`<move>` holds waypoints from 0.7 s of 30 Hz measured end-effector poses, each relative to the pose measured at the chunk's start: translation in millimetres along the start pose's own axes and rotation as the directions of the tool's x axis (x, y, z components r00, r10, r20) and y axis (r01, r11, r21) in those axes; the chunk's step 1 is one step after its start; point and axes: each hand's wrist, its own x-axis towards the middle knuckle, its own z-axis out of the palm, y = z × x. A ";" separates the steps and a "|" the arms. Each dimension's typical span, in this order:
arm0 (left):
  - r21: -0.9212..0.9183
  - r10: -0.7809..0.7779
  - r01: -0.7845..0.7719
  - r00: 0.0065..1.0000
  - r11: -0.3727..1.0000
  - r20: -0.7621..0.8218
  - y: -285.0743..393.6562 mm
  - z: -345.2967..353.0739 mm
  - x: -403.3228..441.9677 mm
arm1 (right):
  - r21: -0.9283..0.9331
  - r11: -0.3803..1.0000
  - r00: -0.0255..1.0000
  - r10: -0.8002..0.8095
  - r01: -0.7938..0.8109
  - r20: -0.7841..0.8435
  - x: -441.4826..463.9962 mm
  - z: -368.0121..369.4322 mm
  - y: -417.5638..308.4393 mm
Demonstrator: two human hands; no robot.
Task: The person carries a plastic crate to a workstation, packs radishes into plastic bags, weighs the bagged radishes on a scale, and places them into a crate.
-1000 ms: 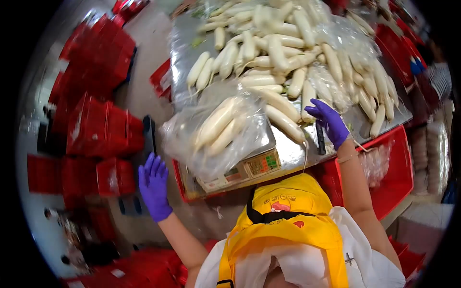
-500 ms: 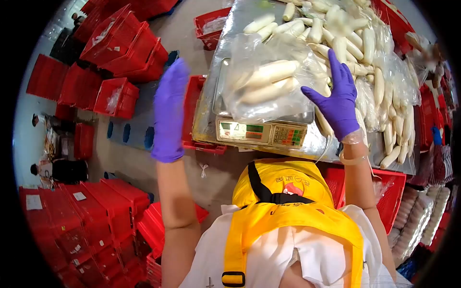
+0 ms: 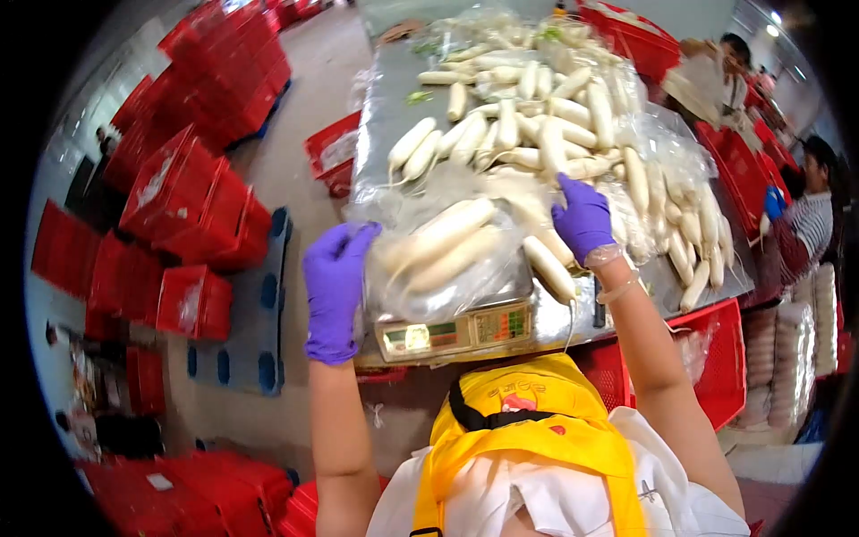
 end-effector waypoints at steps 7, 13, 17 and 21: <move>-0.654 0.269 -0.133 0.957 0.744 0.110 -8.4 -6.4 93.8 | 0.975 0.070 0.954 -0.203 -0.209 0.219 49.3 -10.2 -42.2; -0.795 0.272 0.334 0.813 0.506 0.515 12.3 -55.5 137.4 | 0.826 -0.474 0.952 -0.173 -0.305 0.252 57.8 -60.3 -36.8; -0.736 0.206 0.675 0.713 0.058 0.670 14.9 -33.4 104.6 | 0.841 -0.402 0.932 -0.133 -0.362 0.337 25.7 -81.1 -0.6; -0.756 0.087 0.471 0.821 0.454 0.564 62.4 -0.8 65.2 | 0.934 0.123 0.934 -0.082 -0.336 0.347 -14.8 -56.2 71.7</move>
